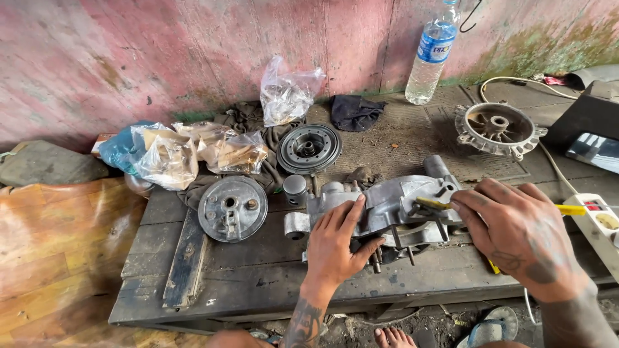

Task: The person uses a yellow-handled brush to scrub the interior and exterior surfaces of a disassembled mechanical housing. They rotate the part to access different areas while other components and tools rest on the workbench.

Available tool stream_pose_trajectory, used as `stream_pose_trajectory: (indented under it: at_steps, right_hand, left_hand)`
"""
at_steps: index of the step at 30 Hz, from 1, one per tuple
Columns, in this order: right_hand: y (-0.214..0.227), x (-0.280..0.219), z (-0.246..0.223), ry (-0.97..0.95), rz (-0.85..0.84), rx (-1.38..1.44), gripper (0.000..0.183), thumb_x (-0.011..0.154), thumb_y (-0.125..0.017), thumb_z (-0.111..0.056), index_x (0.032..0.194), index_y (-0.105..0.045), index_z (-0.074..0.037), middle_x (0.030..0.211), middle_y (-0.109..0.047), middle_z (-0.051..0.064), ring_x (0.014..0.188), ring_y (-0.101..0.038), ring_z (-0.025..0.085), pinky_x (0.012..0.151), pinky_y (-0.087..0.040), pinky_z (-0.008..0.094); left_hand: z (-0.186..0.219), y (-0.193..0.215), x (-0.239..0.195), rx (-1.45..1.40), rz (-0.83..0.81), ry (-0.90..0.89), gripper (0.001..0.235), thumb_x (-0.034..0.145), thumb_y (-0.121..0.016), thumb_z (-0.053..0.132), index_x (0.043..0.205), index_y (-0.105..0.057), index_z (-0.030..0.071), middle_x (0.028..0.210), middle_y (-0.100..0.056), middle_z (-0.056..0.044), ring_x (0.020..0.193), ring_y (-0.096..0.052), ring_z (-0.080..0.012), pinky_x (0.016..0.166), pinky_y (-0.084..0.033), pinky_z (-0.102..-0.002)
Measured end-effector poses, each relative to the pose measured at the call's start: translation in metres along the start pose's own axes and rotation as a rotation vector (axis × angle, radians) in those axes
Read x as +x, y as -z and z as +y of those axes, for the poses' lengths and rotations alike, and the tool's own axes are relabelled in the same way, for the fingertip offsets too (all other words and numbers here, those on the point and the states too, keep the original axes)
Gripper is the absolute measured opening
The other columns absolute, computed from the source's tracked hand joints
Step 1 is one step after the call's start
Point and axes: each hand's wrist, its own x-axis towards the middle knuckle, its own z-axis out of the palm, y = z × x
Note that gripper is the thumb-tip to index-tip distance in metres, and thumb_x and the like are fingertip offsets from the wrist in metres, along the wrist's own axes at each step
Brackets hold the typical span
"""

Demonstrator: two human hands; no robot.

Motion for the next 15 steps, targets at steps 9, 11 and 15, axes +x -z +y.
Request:
stream_pose_trajectory:
  at_steps: [9, 11, 15]
  right_hand:
    - [0.005, -0.013, -0.001, -0.095, 0.026, -0.153, 0.017, 0.100, -0.063, -0.042, 0.112, -0.073, -0.034, 0.096, -0.067, -0.012, 0.090, -0.071, 0.017, 0.088, -0.047, 0.034]
    - [-0.002, -0.017, 0.006, -0.093, -0.010, -0.034, 0.018, 0.098, -0.063, -0.040, 0.111, -0.073, -0.032, 0.099, -0.069, -0.012, 0.088, -0.070, 0.019, 0.087, -0.045, 0.036]
    - [-0.006, -0.026, 0.015, -0.221, -0.016, -0.110, 0.016, 0.104, -0.063, -0.042, 0.115, -0.073, -0.039, 0.099, -0.068, -0.012, 0.099, -0.070, 0.015, 0.103, -0.037, 0.039]
  left_hand:
    - [0.001, -0.001, -0.001, -0.004, -0.016, 0.024, 0.077, 0.098, -0.051, 0.066, 0.157, -0.043, 0.016, 0.136, -0.065, -0.012, 0.119, -0.065, -0.0323, 0.098, -0.055, -0.050]
    - [0.000, 0.001, 0.000, -0.017, -0.013, 0.024, 0.077, 0.099, -0.050, 0.066, 0.157, -0.043, 0.015, 0.136, -0.065, -0.013, 0.119, -0.065, -0.0325, 0.098, -0.056, -0.050]
    - [0.001, 0.002, 0.001, 0.011, 0.018, -0.013, 0.075, 0.098, -0.055, 0.062, 0.154, -0.047, 0.013, 0.132, -0.065, -0.012, 0.115, -0.066, -0.0329, 0.094, -0.057, -0.049]
